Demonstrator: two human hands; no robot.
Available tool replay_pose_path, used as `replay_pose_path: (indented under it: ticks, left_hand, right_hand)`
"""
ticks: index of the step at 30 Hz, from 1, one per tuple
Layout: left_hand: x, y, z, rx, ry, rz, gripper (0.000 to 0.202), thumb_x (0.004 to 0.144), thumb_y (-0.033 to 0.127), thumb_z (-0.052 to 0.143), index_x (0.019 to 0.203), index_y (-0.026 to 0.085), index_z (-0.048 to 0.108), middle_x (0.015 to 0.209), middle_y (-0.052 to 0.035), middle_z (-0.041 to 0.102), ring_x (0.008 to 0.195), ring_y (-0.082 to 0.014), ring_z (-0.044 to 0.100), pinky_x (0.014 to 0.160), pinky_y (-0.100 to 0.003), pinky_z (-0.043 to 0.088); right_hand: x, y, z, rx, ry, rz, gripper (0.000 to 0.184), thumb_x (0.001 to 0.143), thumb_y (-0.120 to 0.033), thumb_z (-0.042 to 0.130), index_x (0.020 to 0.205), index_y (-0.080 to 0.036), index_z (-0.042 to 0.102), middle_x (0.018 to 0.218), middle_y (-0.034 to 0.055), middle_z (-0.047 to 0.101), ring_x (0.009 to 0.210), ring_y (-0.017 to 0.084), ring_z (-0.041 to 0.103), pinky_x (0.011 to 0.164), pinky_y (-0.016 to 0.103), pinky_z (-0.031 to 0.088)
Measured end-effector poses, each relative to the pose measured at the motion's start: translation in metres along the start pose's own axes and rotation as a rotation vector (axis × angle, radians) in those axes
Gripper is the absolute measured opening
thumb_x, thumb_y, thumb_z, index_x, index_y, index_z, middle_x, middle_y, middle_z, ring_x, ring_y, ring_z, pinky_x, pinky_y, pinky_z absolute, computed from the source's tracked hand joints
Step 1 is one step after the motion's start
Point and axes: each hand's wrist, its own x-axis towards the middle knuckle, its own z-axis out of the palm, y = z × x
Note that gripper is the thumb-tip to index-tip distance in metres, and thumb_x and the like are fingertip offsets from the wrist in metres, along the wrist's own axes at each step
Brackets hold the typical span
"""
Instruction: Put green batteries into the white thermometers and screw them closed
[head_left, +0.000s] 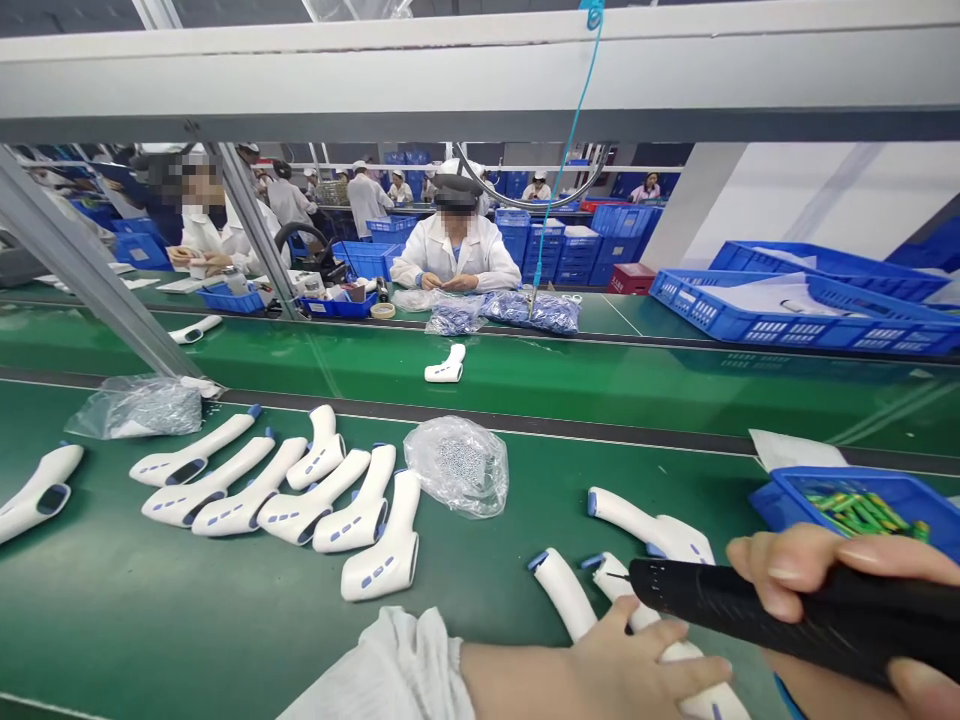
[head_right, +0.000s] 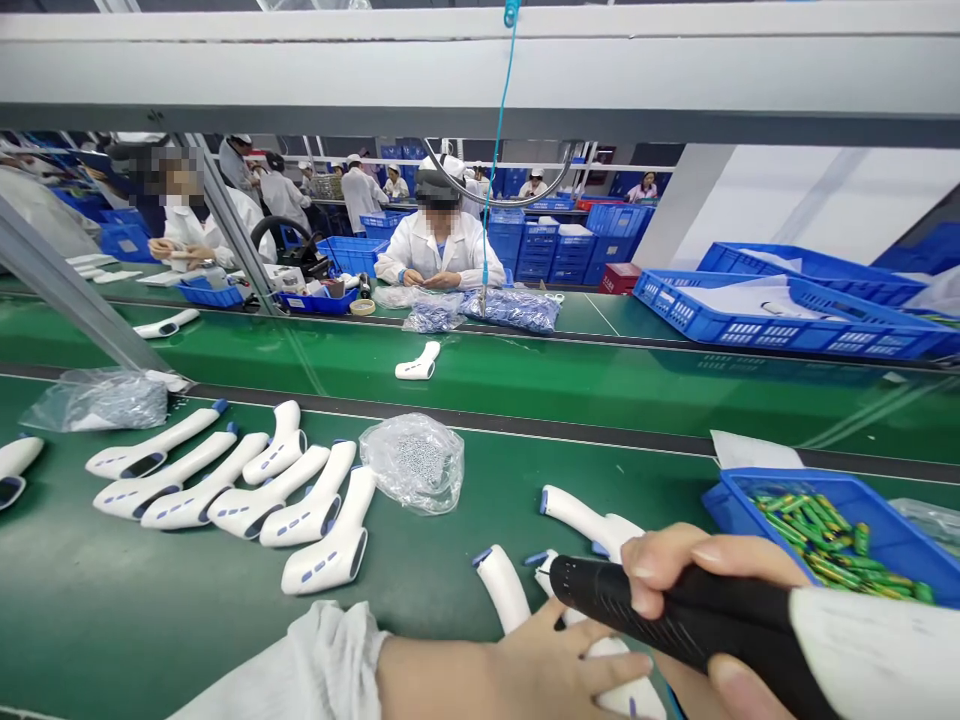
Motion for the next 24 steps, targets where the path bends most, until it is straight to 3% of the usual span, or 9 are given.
replay_pose_path:
  ticks: [4, 8, 13, 19, 24]
  left_hand:
    - [0.016, -0.007, -0.012, -0.065, -0.047, -0.148, 0.055, 0.083, 0.061, 0.030, 0.125, 0.028, 0.046, 0.141, -0.0066, 0.035, 0.124, -0.0340, 0.032, 0.087, -0.046, 0.035]
    - [0.023, -0.009, -0.022, -0.136, -0.151, -0.214, 0.053, 0.083, 0.057, 0.035, 0.127, 0.028, 0.043, 0.144, -0.0065, 0.028, 0.128, -0.0343, 0.025, 0.090, -0.048, 0.031]
    - [0.024, -0.007, -0.018, -0.211, -0.215, -0.228, 0.055, 0.085, 0.055, 0.033, 0.133, 0.028, 0.034, 0.149, -0.0074, 0.011, 0.133, -0.0349, 0.010, 0.093, -0.052, 0.024]
    - [0.024, -0.007, -0.014, -0.245, -0.217, -0.212, 0.055, 0.086, 0.055, 0.026, 0.134, 0.027, 0.033, 0.148, -0.0090, 0.012, 0.134, -0.0341, 0.005, 0.094, -0.053, 0.021]
    - [0.026, -0.010, -0.022, -0.268, -0.298, -0.199, 0.055, 0.086, 0.053, 0.028, 0.133, 0.026, 0.035, 0.148, -0.0089, 0.015, 0.134, -0.0319, 0.008, 0.094, -0.052, 0.022]
  right_hand:
    - [0.004, 0.002, 0.010, 0.025, -0.100, -0.016, 0.026, 0.078, -0.038, 0.072, 0.095, -0.023, 0.057, 0.075, 0.0051, 0.052, 0.059, 0.019, 0.045, 0.056, 0.030, 0.049]
    - [0.004, 0.018, 0.005, 0.007, -0.099, 0.001, 0.026, 0.080, -0.033, 0.070, 0.098, -0.022, 0.055, 0.082, 0.0067, 0.054, 0.064, 0.019, 0.047, 0.060, 0.030, 0.051]
    - [0.004, 0.028, 0.005, 0.005, -0.111, 0.003, 0.027, 0.080, -0.031, 0.071, 0.099, -0.021, 0.054, 0.084, 0.0069, 0.055, 0.064, 0.019, 0.050, 0.060, 0.029, 0.053]
    - [0.005, 0.035, 0.008, -0.002, -0.134, 0.025, 0.026, 0.082, -0.032, 0.071, 0.099, -0.022, 0.056, 0.084, 0.0060, 0.056, 0.065, 0.018, 0.051, 0.062, 0.026, 0.054]
    - [0.008, 0.040, 0.010, -0.057, -0.139, 0.020, 0.025, 0.083, -0.032, 0.070, 0.099, -0.022, 0.053, 0.082, 0.0047, 0.055, 0.065, 0.018, 0.051, 0.063, 0.025, 0.052]
